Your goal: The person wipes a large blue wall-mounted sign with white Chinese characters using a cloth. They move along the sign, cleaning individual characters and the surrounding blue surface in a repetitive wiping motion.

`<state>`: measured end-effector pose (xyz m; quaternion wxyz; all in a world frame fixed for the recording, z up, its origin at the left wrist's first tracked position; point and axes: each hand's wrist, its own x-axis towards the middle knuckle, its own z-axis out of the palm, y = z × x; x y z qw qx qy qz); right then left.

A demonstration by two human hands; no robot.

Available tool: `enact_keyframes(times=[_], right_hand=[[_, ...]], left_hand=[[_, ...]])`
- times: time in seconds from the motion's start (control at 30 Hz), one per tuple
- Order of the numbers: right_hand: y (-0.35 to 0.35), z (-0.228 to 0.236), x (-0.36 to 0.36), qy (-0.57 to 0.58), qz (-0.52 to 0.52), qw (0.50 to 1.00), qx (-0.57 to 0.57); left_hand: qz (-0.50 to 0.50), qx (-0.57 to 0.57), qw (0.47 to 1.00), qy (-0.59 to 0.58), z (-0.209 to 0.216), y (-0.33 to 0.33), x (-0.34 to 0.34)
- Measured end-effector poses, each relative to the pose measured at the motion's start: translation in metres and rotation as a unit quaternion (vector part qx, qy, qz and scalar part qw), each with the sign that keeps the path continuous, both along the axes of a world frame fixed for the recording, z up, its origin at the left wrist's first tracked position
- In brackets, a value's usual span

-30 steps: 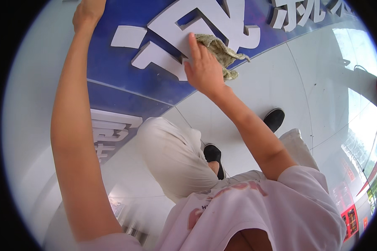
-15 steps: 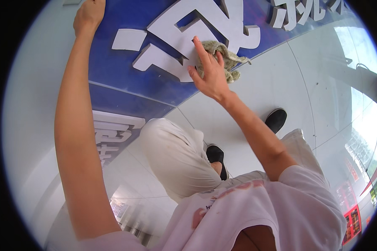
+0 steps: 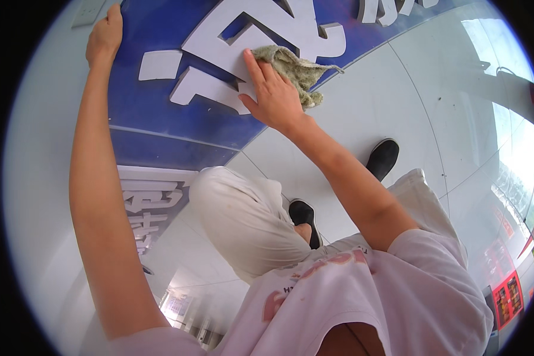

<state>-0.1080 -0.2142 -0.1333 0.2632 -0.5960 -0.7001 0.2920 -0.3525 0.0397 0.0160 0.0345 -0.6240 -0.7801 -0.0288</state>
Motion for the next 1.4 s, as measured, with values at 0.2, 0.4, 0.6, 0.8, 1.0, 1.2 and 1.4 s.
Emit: enact_keyframes(times=[0.2,0.4,0.6,0.8,1.0,1.2,1.4], right_hand=[[-0.007,-0.013,0.011,-0.028,0.016,0.999,-0.018],[0.007,-0.024,0.041,-0.251,0.24,0.933,0.089],[-0.012,-0.031,0.015,-0.026,0.117,0.992,0.027],[0.006,-0.018,0.008,0.259,0.057,0.964,0.026],[0.008,-0.033,0.004,0.069,0.058,0.99,0.112],[0.002,-0.019,0.007,0.02,0.009,0.999,-0.03],[-0.07,-0.078,0.111,-0.025,-0.043,0.937,-0.346]], left_hand=[[-0.043,0.061,0.997,0.035,-0.017,0.018,-0.031],[-0.056,0.098,0.993,0.027,-0.013,0.009,-0.013],[-0.018,0.088,0.996,0.02,-0.005,-0.001,0.006],[-0.055,0.087,0.995,-0.011,0.007,-0.021,0.025],[-0.045,0.071,0.996,-0.034,0.004,-0.018,0.024],[-0.131,0.041,0.986,-0.092,-0.001,-0.024,-0.018],[-0.09,0.013,0.991,-0.102,0.007,-0.047,-0.032]])
